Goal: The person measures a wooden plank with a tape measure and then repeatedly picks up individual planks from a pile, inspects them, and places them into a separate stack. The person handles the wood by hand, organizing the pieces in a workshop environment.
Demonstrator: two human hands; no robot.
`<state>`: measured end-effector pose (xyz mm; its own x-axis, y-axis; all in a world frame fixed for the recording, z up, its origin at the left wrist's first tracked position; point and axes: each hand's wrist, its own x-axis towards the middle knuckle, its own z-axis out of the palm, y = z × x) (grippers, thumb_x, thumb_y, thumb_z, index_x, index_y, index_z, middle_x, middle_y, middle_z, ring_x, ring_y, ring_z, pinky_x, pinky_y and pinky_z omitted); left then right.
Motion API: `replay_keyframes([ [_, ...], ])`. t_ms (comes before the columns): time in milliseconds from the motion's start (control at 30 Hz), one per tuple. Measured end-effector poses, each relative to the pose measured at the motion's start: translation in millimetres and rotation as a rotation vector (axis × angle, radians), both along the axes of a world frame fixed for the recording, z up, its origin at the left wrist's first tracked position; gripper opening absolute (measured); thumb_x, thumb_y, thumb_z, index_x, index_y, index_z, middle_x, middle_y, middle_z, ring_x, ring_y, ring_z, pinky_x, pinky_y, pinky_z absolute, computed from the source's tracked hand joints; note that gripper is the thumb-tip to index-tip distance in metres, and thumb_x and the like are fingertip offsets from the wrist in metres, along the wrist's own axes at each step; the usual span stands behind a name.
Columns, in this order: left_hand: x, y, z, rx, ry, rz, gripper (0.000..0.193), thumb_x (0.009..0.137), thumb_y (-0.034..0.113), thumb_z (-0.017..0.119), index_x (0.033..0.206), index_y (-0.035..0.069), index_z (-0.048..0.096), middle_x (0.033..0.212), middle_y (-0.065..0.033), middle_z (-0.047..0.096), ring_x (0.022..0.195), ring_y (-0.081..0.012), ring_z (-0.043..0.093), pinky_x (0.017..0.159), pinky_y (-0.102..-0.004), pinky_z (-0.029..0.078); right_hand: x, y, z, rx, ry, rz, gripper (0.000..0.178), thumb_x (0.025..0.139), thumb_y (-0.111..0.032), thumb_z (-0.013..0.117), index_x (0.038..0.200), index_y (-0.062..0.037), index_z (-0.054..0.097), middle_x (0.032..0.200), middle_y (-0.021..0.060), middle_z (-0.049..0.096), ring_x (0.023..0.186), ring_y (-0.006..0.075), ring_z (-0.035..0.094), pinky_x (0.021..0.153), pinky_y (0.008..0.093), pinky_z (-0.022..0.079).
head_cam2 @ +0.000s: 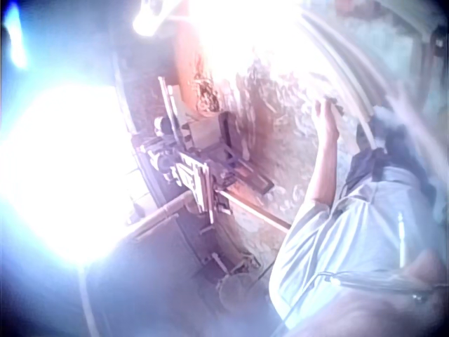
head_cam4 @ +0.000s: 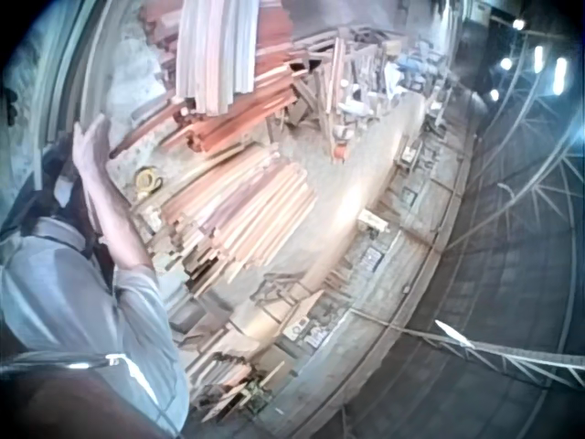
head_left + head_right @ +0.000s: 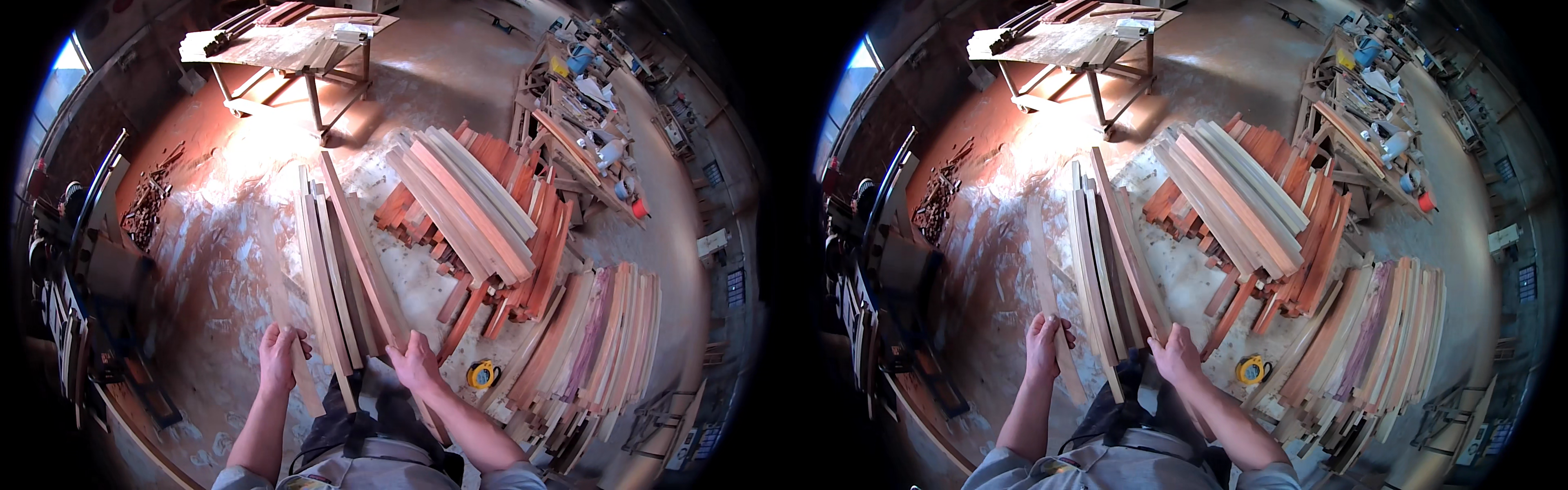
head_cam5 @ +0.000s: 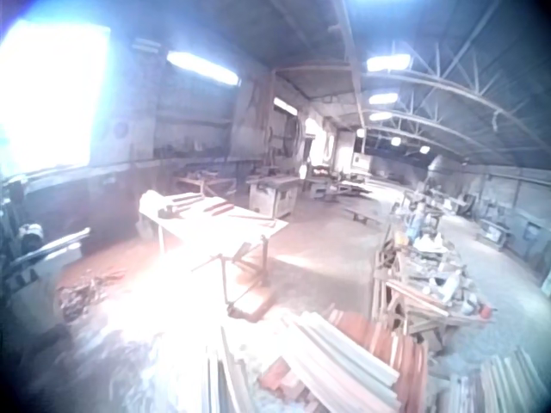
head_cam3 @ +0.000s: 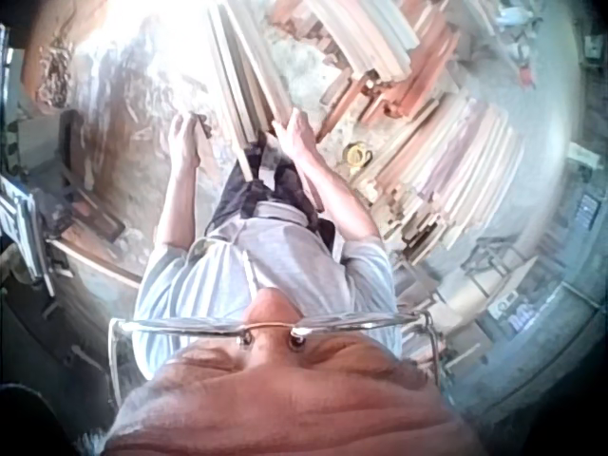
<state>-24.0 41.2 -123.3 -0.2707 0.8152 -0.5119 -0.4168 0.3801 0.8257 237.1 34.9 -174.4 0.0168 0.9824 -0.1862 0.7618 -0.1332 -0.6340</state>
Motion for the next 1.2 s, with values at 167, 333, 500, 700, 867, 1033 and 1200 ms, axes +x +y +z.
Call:
replay_keyframes([
  [167, -5, 4, -6, -0.034, 0.021, -0.024, 0.01, 0.094, 0.015, 0.053, 0.095, 0.005, 0.052, 0.083, -0.0073, 0.062, 0.061, -0.0155, 0.06, 0.056, -0.0306, 0.051, -16, 2, -8, -0.065, -0.019, -0.014, 0.05, 0.089, -0.041, 0.061, 0.11, 0.001, 0.045, 0.106, 0.0272, 0.055, 0.097, 0.0446, 0.059, 0.078, 0.0511, 0.05],
  [333, -11, 8, -12, -0.052, 0.035, -0.046, 0.011, 0.095, 0.017, 0.052, 0.097, 0.006, 0.053, 0.083, -0.0062, 0.062, 0.061, -0.0146, 0.06, 0.055, -0.0295, 0.051, -4, 8, -26, -0.133, 0.125, -0.028, 0.041, 0.092, -0.039, 0.057, 0.103, -0.0005, 0.048, 0.092, 0.0264, 0.061, 0.091, 0.0456, 0.06, 0.075, 0.0532, 0.048],
  [500, -12, 12, -12, -0.062, 0.048, -0.056, 0.01, 0.098, 0.018, 0.051, 0.096, 0.008, 0.052, 0.083, -0.0054, 0.062, 0.06, -0.0143, 0.06, 0.054, -0.0287, 0.052, 14, 22, -16, -0.427, 0.645, -0.121, 0.025, 0.094, -0.025, 0.057, 0.09, -0.0004, 0.051, 0.083, 0.0147, 0.065, 0.07, 0.0213, 0.064, 0.059, 0.0342, 0.05],
  [700, -11, 11, -13, -0.046, 0.033, -0.056, 0.01, 0.098, 0.017, 0.05, 0.096, 0.007, 0.051, 0.083, -0.006, 0.062, 0.06, -0.0151, 0.061, 0.054, -0.0292, 0.052, 17, 21, 15, -0.559, 1.051, -0.217, 0.017, 0.1, -0.02, 0.047, 0.097, -0.0041, 0.052, 0.086, 0.0043, 0.061, 0.071, 0.0103, 0.059, 0.06, 0.0245, 0.05],
  [867, -9, 10, -11, -0.06, 0.034, -0.064, 0.015, 0.097, 0.018, 0.052, 0.099, 0.004, 0.052, 0.085, -0.0067, 0.062, 0.063, -0.0151, 0.06, 0.057, -0.0302, 0.051, 0, 10, 12, -0.433, 1.028, -0.132, 0.018, 0.101, -0.019, 0.044, 0.103, -0.0047, 0.053, 0.086, 0.0054, 0.06, 0.068, 0.0113, 0.058, 0.06, 0.0265, 0.05],
  [1033, -7, 8, -12, -0.055, 0.012, -0.084, 0.018, 0.097, 0.02, 0.052, 0.101, 0.002, 0.053, 0.086, -0.0066, 0.062, 0.066, -0.0148, 0.06, 0.061, -0.0306, 0.051, -18, 5, 14, -0.42, 0.89, -0.103, 0.017, 0.101, -0.02, 0.044, 0.103, -0.004, 0.051, 0.085, 0.0051, 0.061, 0.068, 0.011, 0.058, 0.059, 0.0271, 0.049],
  [1200, -7, 6, -12, -0.073, 0.016, -0.09, 0.018, 0.097, 0.019, 0.051, 0.102, 0.002, 0.053, 0.088, -0.0064, 0.062, 0.068, -0.0145, 0.06, 0.062, -0.0302, 0.051, -38, 1, 17, -0.103, 0.202, 0.181, 0.019, 0.096, -0.022, 0.052, 0.093, -0.0035, 0.049, 0.079, 0.0178, 0.064, 0.073, 0.0289, 0.065, 0.064, 0.0395, 0.052],
])
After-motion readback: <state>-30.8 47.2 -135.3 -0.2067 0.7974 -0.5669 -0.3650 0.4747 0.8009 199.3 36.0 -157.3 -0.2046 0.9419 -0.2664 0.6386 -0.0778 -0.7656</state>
